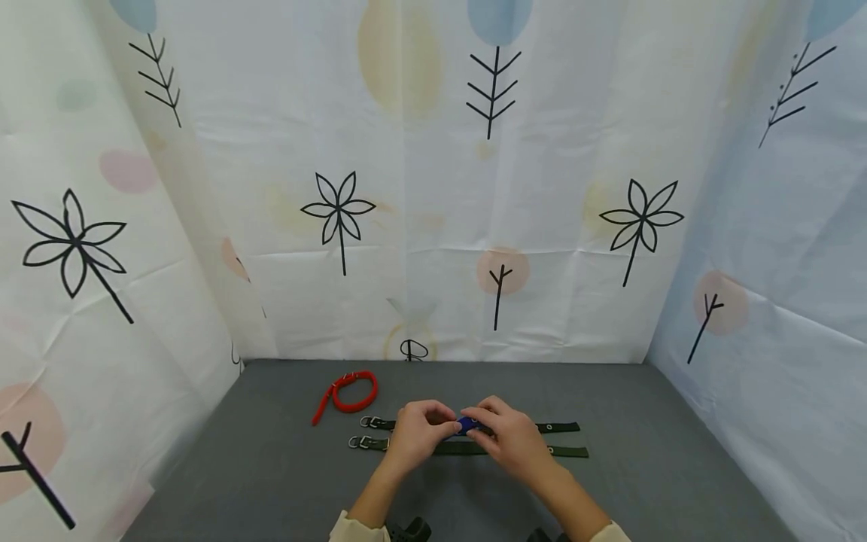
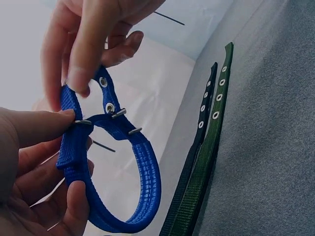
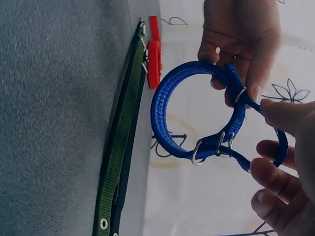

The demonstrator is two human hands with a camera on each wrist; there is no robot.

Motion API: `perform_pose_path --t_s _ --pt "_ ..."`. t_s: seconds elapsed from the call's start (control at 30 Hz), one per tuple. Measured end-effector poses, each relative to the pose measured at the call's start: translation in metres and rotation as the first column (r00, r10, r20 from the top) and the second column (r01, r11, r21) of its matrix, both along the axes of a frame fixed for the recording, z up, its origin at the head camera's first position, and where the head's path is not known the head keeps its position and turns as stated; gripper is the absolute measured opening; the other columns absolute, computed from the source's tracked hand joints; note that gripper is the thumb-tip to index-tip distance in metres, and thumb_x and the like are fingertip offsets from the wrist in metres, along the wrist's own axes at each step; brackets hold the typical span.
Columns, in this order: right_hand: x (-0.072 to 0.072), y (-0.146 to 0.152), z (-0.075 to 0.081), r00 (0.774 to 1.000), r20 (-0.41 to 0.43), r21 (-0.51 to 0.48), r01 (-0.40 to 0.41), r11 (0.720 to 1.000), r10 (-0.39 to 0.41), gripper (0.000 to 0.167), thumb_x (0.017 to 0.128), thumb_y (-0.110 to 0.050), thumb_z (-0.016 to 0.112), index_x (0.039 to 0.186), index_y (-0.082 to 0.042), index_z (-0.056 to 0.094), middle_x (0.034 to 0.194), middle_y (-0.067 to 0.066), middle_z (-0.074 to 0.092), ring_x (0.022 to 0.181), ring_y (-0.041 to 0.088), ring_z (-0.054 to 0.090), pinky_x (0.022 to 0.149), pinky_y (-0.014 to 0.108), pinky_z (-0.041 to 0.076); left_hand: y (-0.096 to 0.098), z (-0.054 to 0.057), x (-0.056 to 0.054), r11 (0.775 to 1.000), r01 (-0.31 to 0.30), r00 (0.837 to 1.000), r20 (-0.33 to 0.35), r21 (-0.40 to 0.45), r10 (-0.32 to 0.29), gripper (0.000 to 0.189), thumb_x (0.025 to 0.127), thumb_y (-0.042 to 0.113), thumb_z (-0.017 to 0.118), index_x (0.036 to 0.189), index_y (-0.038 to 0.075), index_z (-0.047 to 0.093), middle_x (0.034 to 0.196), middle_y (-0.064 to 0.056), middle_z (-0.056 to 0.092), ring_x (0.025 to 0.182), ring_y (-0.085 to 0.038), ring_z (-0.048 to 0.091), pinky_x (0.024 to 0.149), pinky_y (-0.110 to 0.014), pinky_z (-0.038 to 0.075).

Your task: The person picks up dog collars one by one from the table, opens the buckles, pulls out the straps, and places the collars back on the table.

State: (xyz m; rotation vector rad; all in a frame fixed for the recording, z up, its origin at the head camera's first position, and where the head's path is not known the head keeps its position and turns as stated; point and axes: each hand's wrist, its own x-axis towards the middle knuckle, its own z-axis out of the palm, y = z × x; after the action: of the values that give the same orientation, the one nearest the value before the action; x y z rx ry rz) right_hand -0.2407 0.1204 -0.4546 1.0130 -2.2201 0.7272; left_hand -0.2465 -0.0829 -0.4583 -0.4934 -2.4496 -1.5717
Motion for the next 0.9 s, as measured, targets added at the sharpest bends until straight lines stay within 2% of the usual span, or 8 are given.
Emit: perform_pose_path --t_s 0.07,0.2,0.3,0.4,0.57,0.77,0.9 --pt "-0.001 -0.001 -0.001 0.997 -0.068 0.036 0.023 0.999 -0.021 0.033 0.076 -0.014 0.083 0.107 -0.013 0.073 0.094 -0.005 0.057 0.064 0.003 0.051 0.055 0.017 0.043 0.0 0.001 0.0 1.0 0.008 1.0 0.012 0.002 -0.008 0.009 0.082 0.021 0.079 0.085 0.015 0.074 0.08 0.007 0.069 0.075 -0.01 0.065 0.062 -0.028 0.051" --pt "-0.003 -0.001 -0.004 0.995 -0.102 0.02 0.005 1.0 -0.003 0.031 0.073 -0.014 0.084 0.102 -0.015 0.074 0.087 -0.005 0.054 0.061 0.001 0.047 0.053 0.016 0.04 -0.001 0.0 0.0 0.998 0.046 0.998 0.036 0.035 -0.047 0.01 0.083 0.02 0.079 0.088 0.013 0.074 0.083 0.004 0.07 0.078 -0.013 0.066 0.064 -0.029 0.052" --pt "-0.006 -0.001 -0.006 0.997 -0.07 -0.034 -0.04 0.999 0.037 0.027 0.075 -0.014 0.082 0.1 -0.017 0.074 0.084 -0.008 0.052 0.061 -0.001 0.043 0.054 0.015 0.039 -0.003 -0.002 0.0 0.995 0.07 0.996 0.057 0.072 -0.075 0.012 0.083 0.019 0.079 0.089 0.01 0.074 0.085 0.001 0.07 0.08 -0.015 0.067 0.066 -0.029 0.052" --pt "-0.008 0.001 -0.008 0.995 -0.012 -0.129 -0.1 0.987 0.099 0.023 0.079 -0.011 0.079 0.101 -0.016 0.073 0.083 -0.011 0.05 0.063 -0.001 0.041 0.054 0.016 0.04 -0.003 -0.004 -0.002 0.992 0.081 0.993 0.078 0.098 -0.089 0.016 0.083 0.02 0.079 0.091 0.007 0.073 0.085 0.0 0.071 0.079 -0.016 0.067 0.065 -0.029 0.052" --pt "-0.01 0.003 -0.01 0.98 0.06 -0.291 -0.162 0.943 0.187 0.021 0.081 -0.003 0.075 0.1 -0.01 0.073 0.082 -0.009 0.051 0.06 -0.001 0.039 0.051 0.018 0.039 -0.004 -0.004 -0.003 0.989 0.085 0.99 0.098 0.12 -0.097 0.021 0.084 0.021 0.078 0.094 0.003 0.073 0.084 -0.001 0.071 0.077 -0.016 0.066 0.061 -0.029 0.051" --pt "-0.008 0.003 -0.006 0.972 0.142 -0.426 -0.108 0.898 0.185 0.022 0.08 0.008 0.072 0.099 -0.004 0.073 0.079 -0.004 0.054 0.054 0.002 0.036 0.046 0.021 0.035 -0.005 -0.003 -0.003 0.984 0.091 0.989 0.097 0.154 -0.107 0.016 0.084 0.018 0.077 0.092 0.005 0.073 0.084 -0.003 0.071 0.075 -0.015 0.065 0.059 -0.029 0.05" --pt "0.003 0.001 0.009 0.949 0.21 -0.541 -0.088 0.836 0.236 0.017 0.085 0.012 0.065 0.1 0.004 0.068 0.076 0.006 0.054 0.053 0.007 0.041 0.043 0.024 0.039 -0.005 -0.004 -0.003 0.98 0.088 0.988 0.111 0.176 -0.109 0.015 0.084 0.015 0.077 0.093 0.004 0.073 0.085 -0.004 0.071 0.074 -0.013 0.065 0.058 -0.028 0.051"
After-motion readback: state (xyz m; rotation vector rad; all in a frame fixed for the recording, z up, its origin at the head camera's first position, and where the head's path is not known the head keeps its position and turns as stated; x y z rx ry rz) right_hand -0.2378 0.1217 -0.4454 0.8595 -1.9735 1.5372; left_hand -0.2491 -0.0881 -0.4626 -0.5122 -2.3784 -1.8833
